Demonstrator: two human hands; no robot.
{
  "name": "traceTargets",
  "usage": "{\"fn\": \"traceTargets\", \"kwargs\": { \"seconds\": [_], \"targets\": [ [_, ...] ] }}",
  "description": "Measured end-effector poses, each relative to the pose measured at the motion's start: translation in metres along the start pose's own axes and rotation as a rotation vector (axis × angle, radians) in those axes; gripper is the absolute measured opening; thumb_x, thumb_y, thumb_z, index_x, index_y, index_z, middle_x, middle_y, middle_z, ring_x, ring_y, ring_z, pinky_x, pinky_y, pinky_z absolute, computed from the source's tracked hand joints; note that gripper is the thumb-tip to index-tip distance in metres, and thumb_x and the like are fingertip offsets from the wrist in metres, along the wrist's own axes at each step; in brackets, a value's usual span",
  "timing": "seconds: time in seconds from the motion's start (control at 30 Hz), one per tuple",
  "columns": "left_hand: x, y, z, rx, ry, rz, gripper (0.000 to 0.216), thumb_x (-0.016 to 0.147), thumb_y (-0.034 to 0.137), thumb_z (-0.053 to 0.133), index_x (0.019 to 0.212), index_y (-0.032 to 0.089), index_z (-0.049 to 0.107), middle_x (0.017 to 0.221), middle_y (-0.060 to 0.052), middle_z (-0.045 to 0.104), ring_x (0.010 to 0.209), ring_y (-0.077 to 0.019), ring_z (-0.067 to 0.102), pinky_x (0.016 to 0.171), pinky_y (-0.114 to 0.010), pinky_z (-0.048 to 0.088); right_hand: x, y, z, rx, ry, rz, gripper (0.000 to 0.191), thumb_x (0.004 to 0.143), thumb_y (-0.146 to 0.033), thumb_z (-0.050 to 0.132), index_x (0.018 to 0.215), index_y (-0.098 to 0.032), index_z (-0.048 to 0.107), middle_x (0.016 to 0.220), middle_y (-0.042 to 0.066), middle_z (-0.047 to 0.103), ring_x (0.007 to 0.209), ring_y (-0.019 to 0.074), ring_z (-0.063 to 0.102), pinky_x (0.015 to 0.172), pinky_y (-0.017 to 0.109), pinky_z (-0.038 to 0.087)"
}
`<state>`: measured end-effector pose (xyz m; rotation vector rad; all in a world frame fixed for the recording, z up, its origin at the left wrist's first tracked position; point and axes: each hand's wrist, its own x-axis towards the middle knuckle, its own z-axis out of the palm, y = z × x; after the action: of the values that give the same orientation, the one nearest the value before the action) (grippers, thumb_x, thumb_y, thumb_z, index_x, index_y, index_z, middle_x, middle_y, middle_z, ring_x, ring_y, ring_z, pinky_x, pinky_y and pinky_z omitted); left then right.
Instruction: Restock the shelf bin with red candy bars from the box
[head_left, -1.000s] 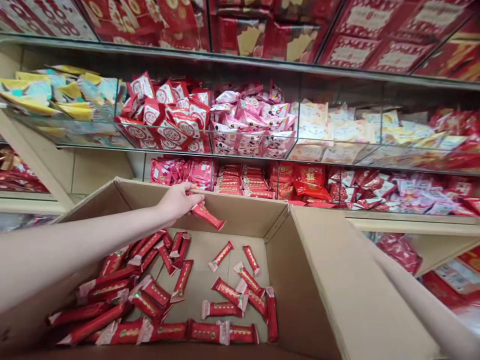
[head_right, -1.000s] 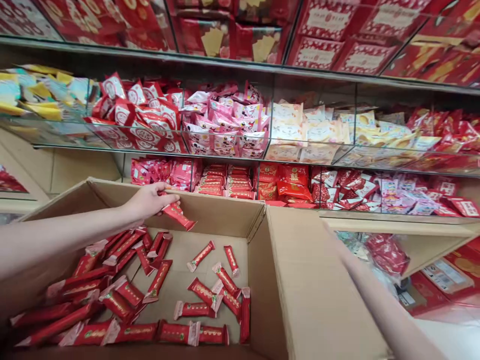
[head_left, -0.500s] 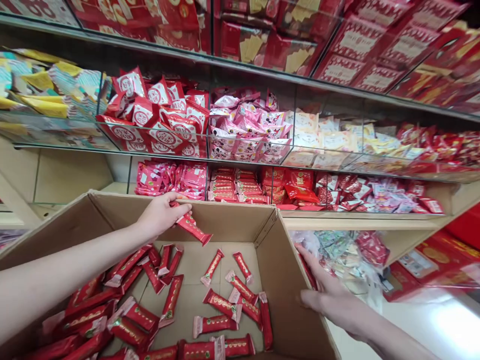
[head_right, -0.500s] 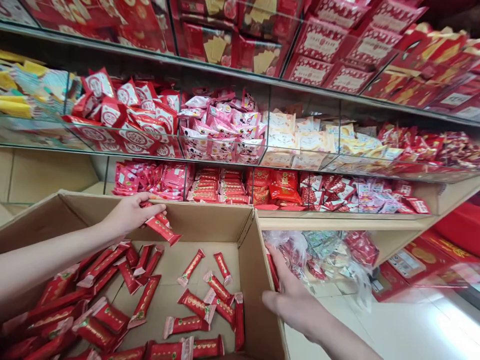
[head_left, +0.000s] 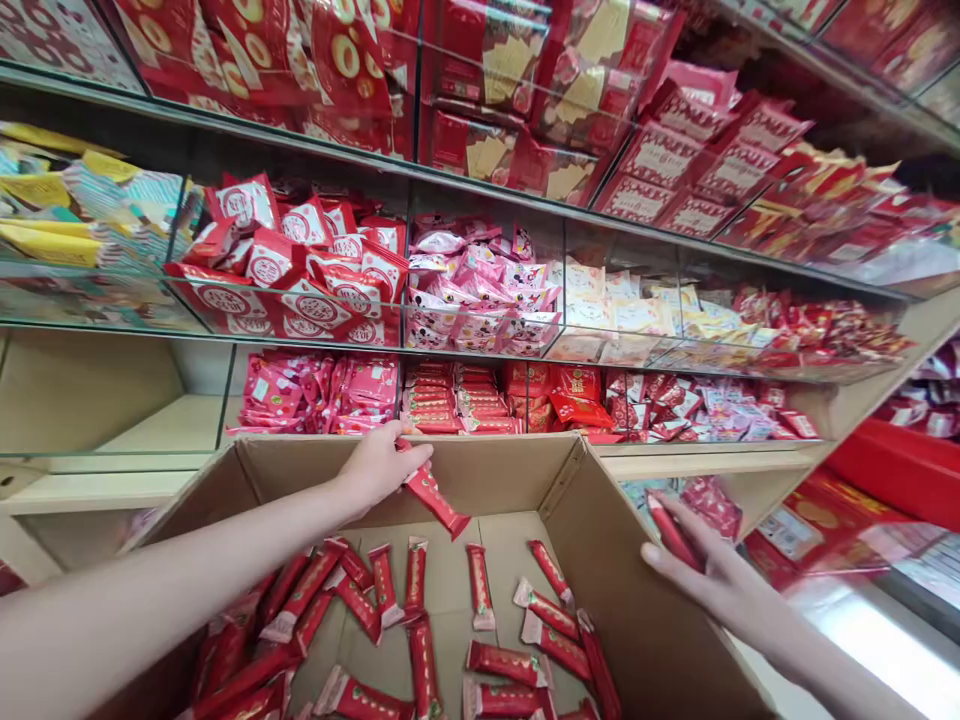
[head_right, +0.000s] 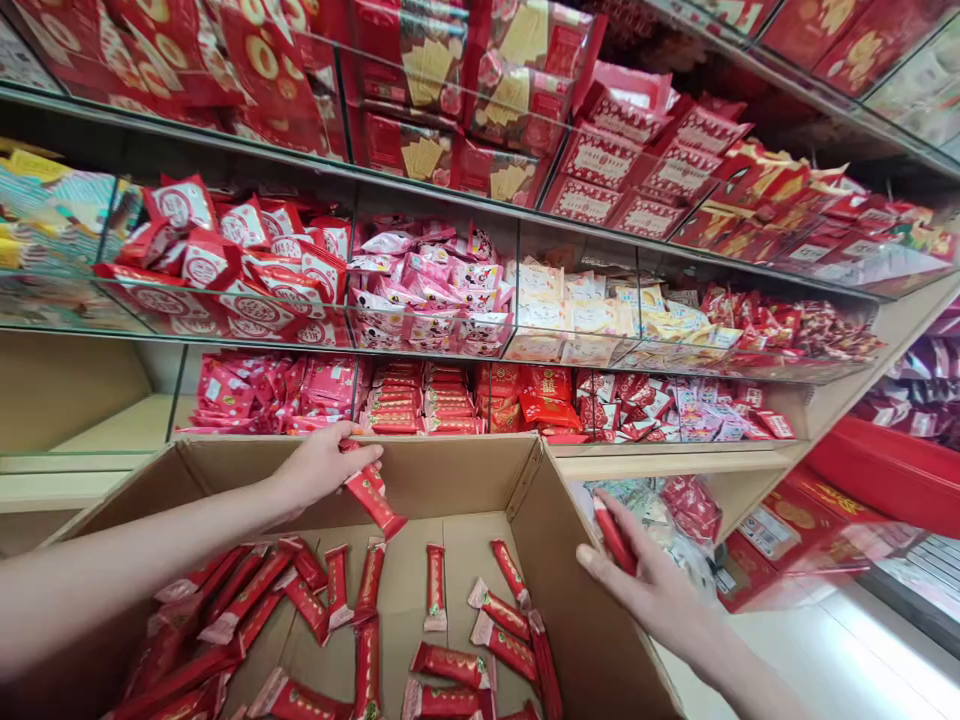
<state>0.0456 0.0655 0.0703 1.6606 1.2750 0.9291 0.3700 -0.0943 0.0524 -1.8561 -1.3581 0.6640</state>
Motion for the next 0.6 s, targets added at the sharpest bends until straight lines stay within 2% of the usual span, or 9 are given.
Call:
{"fn": "traceTargets", "kwargs": {
  "seconds": [0.07, 0.1, 0.17, 0.2, 0.3, 0.43, 0.6],
  "targets": [
    [-0.003, 0.003, -0.007, -0.002, -0.067, -0.021, 0.042, 0.065, 0.035, 0.061, 0.102, 0.017, 0.05, 0.059, 0.0, 0.066, 0.044, -0.0149, 0.057, 0.038, -0.021, 0.034, 0.013, -0.024, -0.002, -0.156, 0.112, -0.186, 0.058, 0.079, -0.046, 0.044, 0.131, -0.024, 0.031, 0.135, 0.005, 0.034, 0.125, 0.0235, 0.028, 0.104, 0.039, 0.021],
    [-0.005, 0.006, -0.011, -0.005, -0.112, -0.032, 0.049, 0.065, 0.035, 0.062, 0.108, 0.018, 0.047, 0.059, 0.001, 0.066, 0.043, -0.0148, 0.056, 0.036, -0.02, 0.032, 0.02, -0.041, -0.001, -0.192, 0.102, -0.263, 0.053, 0.082, -0.044, 0.037, 0.131, -0.024, 0.031, 0.136, 0.004, 0.034, 0.126, 0.0217, 0.027, 0.105, 0.039, 0.018],
    [-0.01, 0.015, -0.017, -0.031, -0.221, -0.062, 0.054, 0.065, 0.037, 0.063, 0.113, 0.021, 0.045, 0.061, 0.0, 0.067, 0.042, -0.0136, 0.055, 0.035, -0.019, 0.03, 0.034, -0.076, 0.011, -0.22, -0.024, -0.434, 0.047, 0.085, -0.039, 0.032, 0.129, -0.023, 0.033, 0.133, 0.005, 0.037, 0.124, 0.0195, 0.031, 0.104, 0.038, 0.022],
    [-0.012, 0.02, -0.02, -0.067, -0.271, -0.079, 0.052, 0.066, 0.038, 0.063, 0.112, 0.022, 0.047, 0.064, 0.0, 0.068, 0.043, -0.0128, 0.055, 0.035, -0.018, 0.029, 0.041, -0.092, 0.022, -0.239, -0.12, -0.543, 0.045, 0.085, -0.036, 0.034, 0.128, -0.022, 0.033, 0.132, 0.006, 0.039, 0.122, 0.0195, 0.035, 0.103, 0.038, 0.024],
    [-0.014, 0.03, -0.027, -0.197, -0.341, -0.08, 0.042, 0.068, 0.042, 0.061, 0.105, 0.022, 0.055, 0.071, 0.0, 0.068, 0.051, -0.0116, 0.058, 0.039, -0.017, 0.03, 0.059, -0.126, 0.067, -0.212, -0.234, -0.703, 0.048, 0.08, -0.029, 0.047, 0.125, -0.019, 0.033, 0.116, 0.009, 0.053, 0.103, 0.0196, 0.052, 0.089, 0.037, 0.041],
    [-0.01, 0.025, -0.037, -0.259, -0.287, -0.03, 0.033, 0.068, 0.04, 0.062, 0.092, 0.018, 0.061, 0.071, 0.0, 0.066, 0.06, -0.0134, 0.06, 0.052, -0.021, 0.04, 0.072, -0.14, 0.114, -0.103, -0.287, -0.828, 0.043, 0.075, -0.021, 0.054, 0.114, -0.019, 0.037, 0.103, 0.007, 0.06, 0.095, 0.018, 0.055, 0.083, 0.033, 0.043],
    [-0.004, 0.011, -0.044, -0.251, -0.287, -0.045, 0.031, 0.068, 0.04, 0.062, 0.09, 0.017, 0.063, 0.073, -0.001, 0.067, 0.069, -0.0153, 0.061, 0.064, -0.024, 0.043, 0.081, -0.137, 0.131, -0.01, -0.254, -0.861, 0.037, 0.075, -0.016, 0.053, 0.109, -0.021, 0.038, 0.103, 0.006, 0.06, 0.095, 0.0161, 0.055, 0.081, 0.031, 0.043]
  ]
}}
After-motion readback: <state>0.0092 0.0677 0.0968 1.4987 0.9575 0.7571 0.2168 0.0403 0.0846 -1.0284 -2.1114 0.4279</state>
